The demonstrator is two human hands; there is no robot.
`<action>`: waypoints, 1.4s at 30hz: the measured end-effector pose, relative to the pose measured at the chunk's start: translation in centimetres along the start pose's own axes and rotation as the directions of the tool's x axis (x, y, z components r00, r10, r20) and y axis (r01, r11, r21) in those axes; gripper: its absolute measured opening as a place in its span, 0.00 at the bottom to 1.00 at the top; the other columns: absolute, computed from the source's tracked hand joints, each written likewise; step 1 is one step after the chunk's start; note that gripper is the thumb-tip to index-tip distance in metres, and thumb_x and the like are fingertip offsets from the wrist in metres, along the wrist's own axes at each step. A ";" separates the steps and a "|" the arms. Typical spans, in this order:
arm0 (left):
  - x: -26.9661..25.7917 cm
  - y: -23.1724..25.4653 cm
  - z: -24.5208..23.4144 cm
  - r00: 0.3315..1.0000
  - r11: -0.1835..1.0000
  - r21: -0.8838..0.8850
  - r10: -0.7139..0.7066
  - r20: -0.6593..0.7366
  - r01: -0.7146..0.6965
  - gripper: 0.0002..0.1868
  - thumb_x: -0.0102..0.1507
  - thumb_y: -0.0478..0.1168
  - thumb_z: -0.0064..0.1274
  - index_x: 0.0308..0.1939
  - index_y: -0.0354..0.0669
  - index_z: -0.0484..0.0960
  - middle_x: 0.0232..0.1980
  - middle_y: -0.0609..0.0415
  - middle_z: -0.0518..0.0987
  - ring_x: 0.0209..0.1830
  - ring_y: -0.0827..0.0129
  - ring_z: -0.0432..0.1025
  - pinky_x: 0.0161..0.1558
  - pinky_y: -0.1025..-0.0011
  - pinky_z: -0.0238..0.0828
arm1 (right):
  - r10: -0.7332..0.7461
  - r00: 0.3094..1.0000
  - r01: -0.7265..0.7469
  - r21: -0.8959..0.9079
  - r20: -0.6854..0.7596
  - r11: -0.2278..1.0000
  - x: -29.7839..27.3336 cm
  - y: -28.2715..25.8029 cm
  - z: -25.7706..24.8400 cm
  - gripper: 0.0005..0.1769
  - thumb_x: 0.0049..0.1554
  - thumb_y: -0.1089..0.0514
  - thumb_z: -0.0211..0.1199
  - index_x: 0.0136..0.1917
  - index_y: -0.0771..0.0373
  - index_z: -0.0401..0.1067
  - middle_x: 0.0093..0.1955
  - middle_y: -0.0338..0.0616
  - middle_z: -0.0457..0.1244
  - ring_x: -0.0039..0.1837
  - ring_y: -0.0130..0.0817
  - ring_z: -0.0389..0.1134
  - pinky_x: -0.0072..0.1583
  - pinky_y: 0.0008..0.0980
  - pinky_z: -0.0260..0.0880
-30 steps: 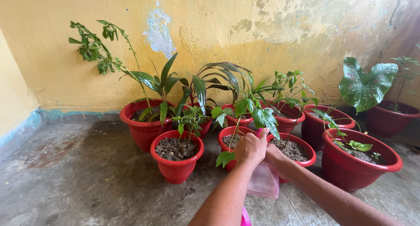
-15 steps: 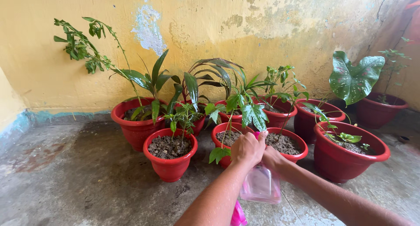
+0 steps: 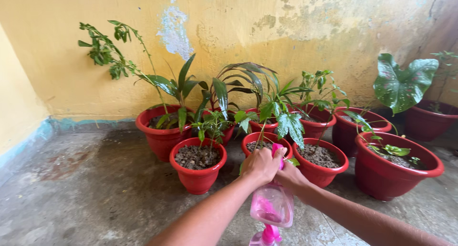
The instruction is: The person uses a spray bottle to water a collection of potted plants by hand. The person holds the bottle and repeatedly pulls the trigger to spray water onto the leaves and soil of different plants in red pots.
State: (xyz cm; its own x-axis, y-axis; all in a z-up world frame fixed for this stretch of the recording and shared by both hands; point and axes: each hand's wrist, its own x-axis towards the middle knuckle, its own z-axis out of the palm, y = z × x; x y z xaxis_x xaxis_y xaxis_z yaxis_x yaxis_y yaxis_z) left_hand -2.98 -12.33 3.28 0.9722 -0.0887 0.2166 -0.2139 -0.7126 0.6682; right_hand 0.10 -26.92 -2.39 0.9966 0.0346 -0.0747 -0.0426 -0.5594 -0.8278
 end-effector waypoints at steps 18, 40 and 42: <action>-5.2 -7.4 -4.7 0.986 0.998 0.067 0.009 0.166 -0.020 0.30 0.53 0.68 0.60 0.33 0.43 0.88 0.32 0.47 0.85 0.31 0.59 0.82 0.36 0.58 0.78 | -0.107 0.959 0.106 0.016 0.262 0.994 -4.3 -1.5 7.0 0.31 0.48 0.50 0.71 0.64 0.60 0.73 0.56 0.43 0.72 0.59 0.33 0.73 0.61 0.37 0.73; -4.3 -14.4 3.5 0.805 0.896 0.315 -0.425 0.414 0.312 0.17 0.52 0.50 0.64 0.33 0.39 0.88 0.37 0.47 0.86 0.36 0.65 0.82 0.42 0.68 0.79 | -0.083 0.977 0.131 -0.244 0.197 0.961 -6.6 3.0 13.7 0.22 0.48 0.46 0.74 0.51 0.59 0.80 0.44 0.47 0.75 0.48 0.34 0.78 0.50 0.39 0.75; -3.7 -15.0 4.8 0.806 0.897 0.351 -0.408 0.430 0.267 0.15 0.53 0.49 0.61 0.31 0.40 0.88 0.35 0.48 0.86 0.34 0.65 0.82 0.40 0.68 0.79 | -0.085 0.969 0.137 -0.223 0.232 0.965 -6.5 3.2 13.9 0.20 0.47 0.48 0.72 0.51 0.59 0.81 0.44 0.46 0.75 0.48 0.34 0.78 0.50 0.40 0.76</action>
State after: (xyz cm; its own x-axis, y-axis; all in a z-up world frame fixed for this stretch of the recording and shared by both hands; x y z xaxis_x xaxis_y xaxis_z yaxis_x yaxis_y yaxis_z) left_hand -2.96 -4.66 -10.95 0.9113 -0.0797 -0.4039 0.1013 -0.9075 0.4077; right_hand -7.48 -17.44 -12.33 0.9531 0.2726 -0.1312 0.1115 -0.7195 -0.6855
